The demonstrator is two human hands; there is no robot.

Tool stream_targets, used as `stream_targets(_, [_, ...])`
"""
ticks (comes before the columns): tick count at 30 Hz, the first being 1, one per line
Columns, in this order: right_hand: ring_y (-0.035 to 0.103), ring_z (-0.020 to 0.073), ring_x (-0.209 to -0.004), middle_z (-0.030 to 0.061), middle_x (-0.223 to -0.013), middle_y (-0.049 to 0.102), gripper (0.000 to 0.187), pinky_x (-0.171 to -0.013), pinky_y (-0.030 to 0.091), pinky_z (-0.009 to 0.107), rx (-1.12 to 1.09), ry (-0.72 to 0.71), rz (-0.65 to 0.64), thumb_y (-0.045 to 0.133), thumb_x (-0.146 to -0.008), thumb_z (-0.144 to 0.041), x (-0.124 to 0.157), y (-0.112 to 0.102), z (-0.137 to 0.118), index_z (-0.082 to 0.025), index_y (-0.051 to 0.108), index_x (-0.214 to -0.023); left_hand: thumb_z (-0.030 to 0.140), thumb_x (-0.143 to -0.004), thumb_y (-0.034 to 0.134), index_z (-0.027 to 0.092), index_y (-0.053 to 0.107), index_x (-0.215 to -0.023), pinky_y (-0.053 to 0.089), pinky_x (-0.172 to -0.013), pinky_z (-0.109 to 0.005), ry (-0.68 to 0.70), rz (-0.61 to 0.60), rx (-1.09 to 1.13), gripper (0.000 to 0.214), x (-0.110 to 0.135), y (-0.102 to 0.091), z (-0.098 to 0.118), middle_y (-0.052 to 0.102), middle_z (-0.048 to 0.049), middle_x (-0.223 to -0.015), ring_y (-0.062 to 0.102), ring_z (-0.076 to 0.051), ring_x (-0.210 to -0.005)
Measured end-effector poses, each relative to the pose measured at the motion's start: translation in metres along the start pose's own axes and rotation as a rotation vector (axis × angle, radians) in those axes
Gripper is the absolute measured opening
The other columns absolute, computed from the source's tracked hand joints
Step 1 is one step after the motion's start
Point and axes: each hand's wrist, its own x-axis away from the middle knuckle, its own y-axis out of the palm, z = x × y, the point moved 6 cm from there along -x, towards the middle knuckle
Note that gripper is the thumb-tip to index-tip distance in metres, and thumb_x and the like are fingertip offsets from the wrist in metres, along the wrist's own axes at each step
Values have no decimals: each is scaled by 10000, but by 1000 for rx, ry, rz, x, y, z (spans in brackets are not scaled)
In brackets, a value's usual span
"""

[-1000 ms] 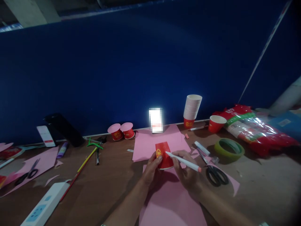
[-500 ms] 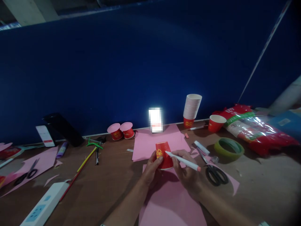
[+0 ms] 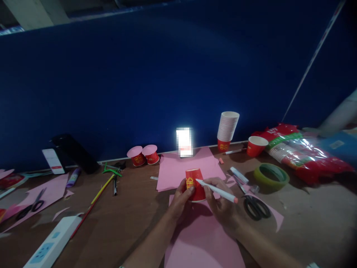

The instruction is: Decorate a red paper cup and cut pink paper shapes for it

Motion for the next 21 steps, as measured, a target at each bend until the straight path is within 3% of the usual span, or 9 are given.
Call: stream_targets(21, [589, 180, -706, 35, -756, 604, 67, -655, 481, 319, 43, 3, 6, 506, -830, -157, -1, 0, 0, -184, 563, -850, 261, -668, 710, 165, 606, -1003, 434, -902, -403, 12, 28, 72, 364, -1, -2, 0, 688, -80, -928, 613, -269, -972])
